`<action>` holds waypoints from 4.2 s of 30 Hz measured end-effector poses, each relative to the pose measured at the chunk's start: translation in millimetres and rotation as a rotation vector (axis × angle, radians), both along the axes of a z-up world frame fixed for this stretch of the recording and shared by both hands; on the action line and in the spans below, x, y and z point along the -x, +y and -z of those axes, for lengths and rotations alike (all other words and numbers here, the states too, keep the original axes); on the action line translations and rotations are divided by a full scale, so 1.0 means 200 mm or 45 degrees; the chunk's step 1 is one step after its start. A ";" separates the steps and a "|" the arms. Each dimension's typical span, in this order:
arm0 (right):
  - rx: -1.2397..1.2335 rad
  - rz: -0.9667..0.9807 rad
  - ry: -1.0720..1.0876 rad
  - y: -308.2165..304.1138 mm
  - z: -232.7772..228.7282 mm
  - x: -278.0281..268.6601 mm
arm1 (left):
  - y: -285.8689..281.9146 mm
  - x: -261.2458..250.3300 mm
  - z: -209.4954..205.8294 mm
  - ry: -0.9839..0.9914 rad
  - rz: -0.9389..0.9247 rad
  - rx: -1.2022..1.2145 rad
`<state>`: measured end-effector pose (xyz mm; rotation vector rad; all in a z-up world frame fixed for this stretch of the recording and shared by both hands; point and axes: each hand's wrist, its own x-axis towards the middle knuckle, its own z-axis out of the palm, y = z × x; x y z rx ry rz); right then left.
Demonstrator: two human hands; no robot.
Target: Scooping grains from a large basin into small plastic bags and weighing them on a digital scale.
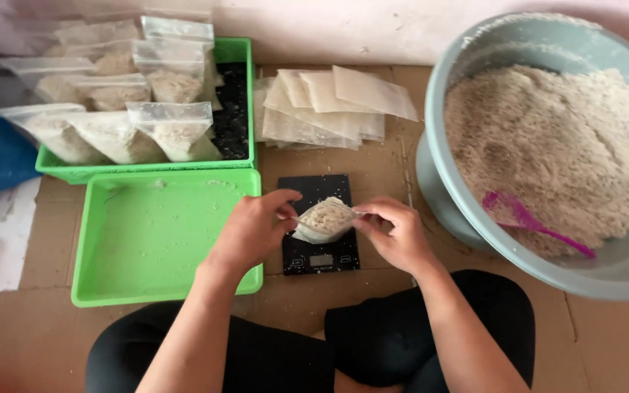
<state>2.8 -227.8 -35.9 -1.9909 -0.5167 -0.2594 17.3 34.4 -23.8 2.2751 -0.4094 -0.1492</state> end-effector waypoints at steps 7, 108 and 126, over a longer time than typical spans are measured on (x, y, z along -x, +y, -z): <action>0.004 0.074 -0.191 0.01 -0.09 0.01 | -0.02 0.01 -0.15 0.010 -0.006 0.128; 1.446 0.568 1.279 -1.37 -0.19 -0.19 | 0.01 -0.10 0.04 0.113 -0.491 -0.474; 1.100 0.835 1.472 -1.19 -0.49 -0.02 | 0.03 -0.04 0.03 -0.203 -0.212 -0.173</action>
